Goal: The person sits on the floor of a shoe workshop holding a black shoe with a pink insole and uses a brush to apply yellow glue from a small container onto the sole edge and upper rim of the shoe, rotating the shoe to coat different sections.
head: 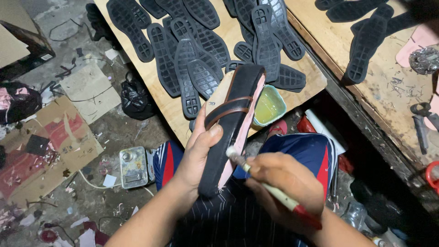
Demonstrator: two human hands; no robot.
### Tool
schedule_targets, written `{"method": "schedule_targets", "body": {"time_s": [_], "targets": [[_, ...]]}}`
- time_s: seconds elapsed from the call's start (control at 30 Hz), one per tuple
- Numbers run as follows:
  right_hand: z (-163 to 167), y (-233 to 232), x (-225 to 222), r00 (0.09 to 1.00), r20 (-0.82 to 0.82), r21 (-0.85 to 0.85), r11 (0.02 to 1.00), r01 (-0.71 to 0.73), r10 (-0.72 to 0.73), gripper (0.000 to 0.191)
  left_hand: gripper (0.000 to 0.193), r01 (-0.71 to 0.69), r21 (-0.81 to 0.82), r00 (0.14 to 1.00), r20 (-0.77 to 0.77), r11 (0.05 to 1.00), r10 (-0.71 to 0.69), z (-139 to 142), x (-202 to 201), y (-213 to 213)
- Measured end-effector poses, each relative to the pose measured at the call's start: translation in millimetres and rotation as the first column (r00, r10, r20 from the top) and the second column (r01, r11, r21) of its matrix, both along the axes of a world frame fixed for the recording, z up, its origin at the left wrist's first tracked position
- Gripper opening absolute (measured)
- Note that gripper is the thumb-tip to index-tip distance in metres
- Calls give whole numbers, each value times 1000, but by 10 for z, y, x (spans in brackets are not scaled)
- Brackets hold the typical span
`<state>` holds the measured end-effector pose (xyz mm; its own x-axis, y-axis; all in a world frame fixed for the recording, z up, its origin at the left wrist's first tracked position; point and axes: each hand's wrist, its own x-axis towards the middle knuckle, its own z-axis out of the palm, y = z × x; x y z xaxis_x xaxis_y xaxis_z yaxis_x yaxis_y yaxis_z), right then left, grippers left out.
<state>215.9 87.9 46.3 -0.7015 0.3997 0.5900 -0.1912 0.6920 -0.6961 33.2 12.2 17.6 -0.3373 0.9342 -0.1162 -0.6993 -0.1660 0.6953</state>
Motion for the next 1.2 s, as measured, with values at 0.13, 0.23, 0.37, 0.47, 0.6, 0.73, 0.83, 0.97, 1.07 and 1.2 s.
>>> {"method": "schedule_targets", "body": {"time_s": [0.13,0.23,0.37,0.47,0.6,0.73,0.83,0.97,1.07,1.2], "targets": [[-18,114,116,980,196,-79,996,47,-31,13,78,-41,-44,999,-28,998,40,-53,-45,-35],[-218,493,35,949,56,-100,944,313,-309,14,79,-68,-53,997,-45,996,66,-86,-117,-115],[-691,1078,-145,855,294,29,898,439,-428,15,82,-84,-57,996,-13,995,83,-138,-185,-204],[-1060,1262,-256,768,379,228,856,464,-517,18,82,-87,-71,996,23,994,89,-177,-187,-245],[-1335,1319,-385,653,492,308,817,488,-575,19,81,-96,-82,993,58,992,101,-238,-156,-258],[-1317,1339,-382,802,258,222,841,493,-538,13,78,-111,-81,988,103,990,119,-297,-161,-259],[-1168,1292,-235,758,239,-24,777,629,-607,19,76,-142,-91,976,154,986,155,-331,-204,-237],[-951,1072,-17,800,249,5,827,562,-546,19,73,-129,22,977,175,991,124,-347,-269,-201],[-827,905,59,777,451,-88,845,528,-439,16,72,-138,31,977,168,990,131,-346,-278,-159],[-606,820,126,895,381,-614,660,433,-233,16,71,-89,77,981,179,993,74,-325,-257,-86]]}}
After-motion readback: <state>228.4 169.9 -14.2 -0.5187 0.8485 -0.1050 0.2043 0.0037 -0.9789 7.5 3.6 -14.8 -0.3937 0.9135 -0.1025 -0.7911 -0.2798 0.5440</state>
